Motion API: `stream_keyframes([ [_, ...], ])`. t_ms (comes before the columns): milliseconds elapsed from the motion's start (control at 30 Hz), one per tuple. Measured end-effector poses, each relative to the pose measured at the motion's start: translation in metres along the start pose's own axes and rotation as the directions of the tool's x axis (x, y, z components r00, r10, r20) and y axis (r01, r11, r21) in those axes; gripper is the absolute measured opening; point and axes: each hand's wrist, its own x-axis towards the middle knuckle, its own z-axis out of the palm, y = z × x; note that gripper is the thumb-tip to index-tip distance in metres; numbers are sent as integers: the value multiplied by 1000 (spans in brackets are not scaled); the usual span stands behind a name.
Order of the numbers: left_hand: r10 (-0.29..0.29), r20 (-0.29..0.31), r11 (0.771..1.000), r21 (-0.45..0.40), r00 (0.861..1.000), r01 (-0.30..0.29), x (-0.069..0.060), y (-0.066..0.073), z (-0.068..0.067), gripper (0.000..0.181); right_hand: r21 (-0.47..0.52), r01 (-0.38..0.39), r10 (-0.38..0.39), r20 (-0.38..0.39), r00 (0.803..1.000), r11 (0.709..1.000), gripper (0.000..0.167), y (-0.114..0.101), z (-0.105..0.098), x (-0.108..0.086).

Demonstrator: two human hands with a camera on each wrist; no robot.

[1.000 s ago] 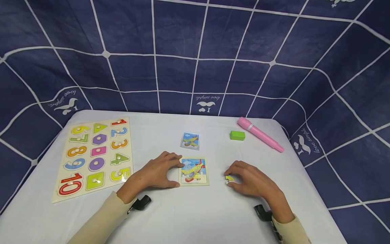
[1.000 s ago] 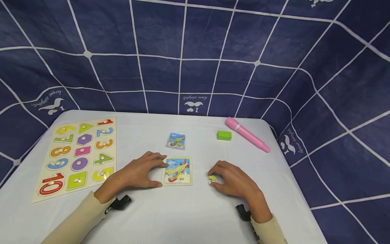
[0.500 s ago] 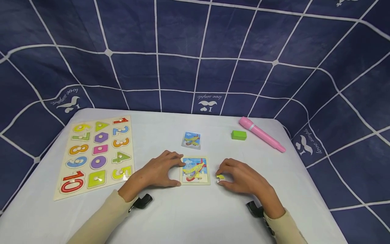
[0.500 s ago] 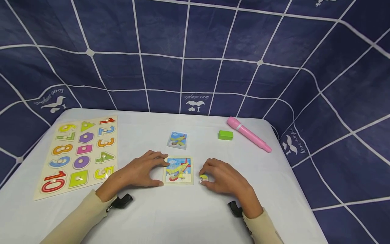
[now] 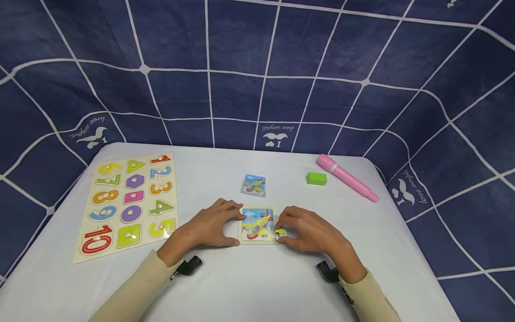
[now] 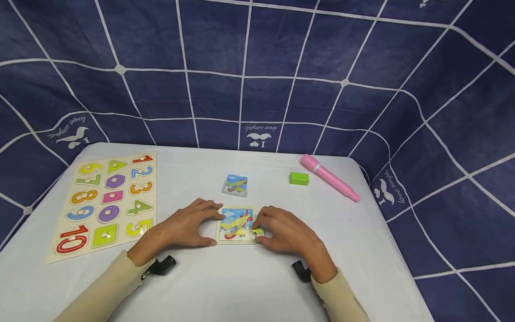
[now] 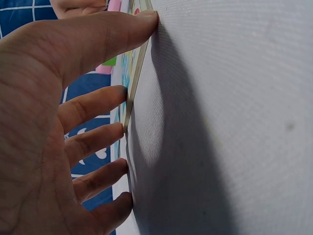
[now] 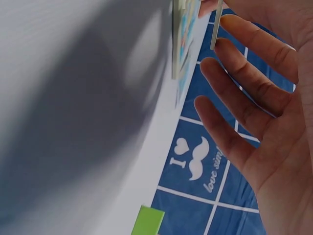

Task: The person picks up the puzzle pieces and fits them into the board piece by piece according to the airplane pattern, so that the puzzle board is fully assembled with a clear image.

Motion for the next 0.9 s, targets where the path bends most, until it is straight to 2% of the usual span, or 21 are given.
stream_keyframes([
  [500, -13, 2, 1000, 19, 1000, 13, 0, 0, 0, 67, 3, 15, -15, 24, 1000, 1000, 29, -5, 9, 19],
  [900, -16, 6, 1000, 13, 1000, 15, 1, 1, 0, 67, -34, 27, -26, 40, 999, 999, 27, -8, 18, 22],
])
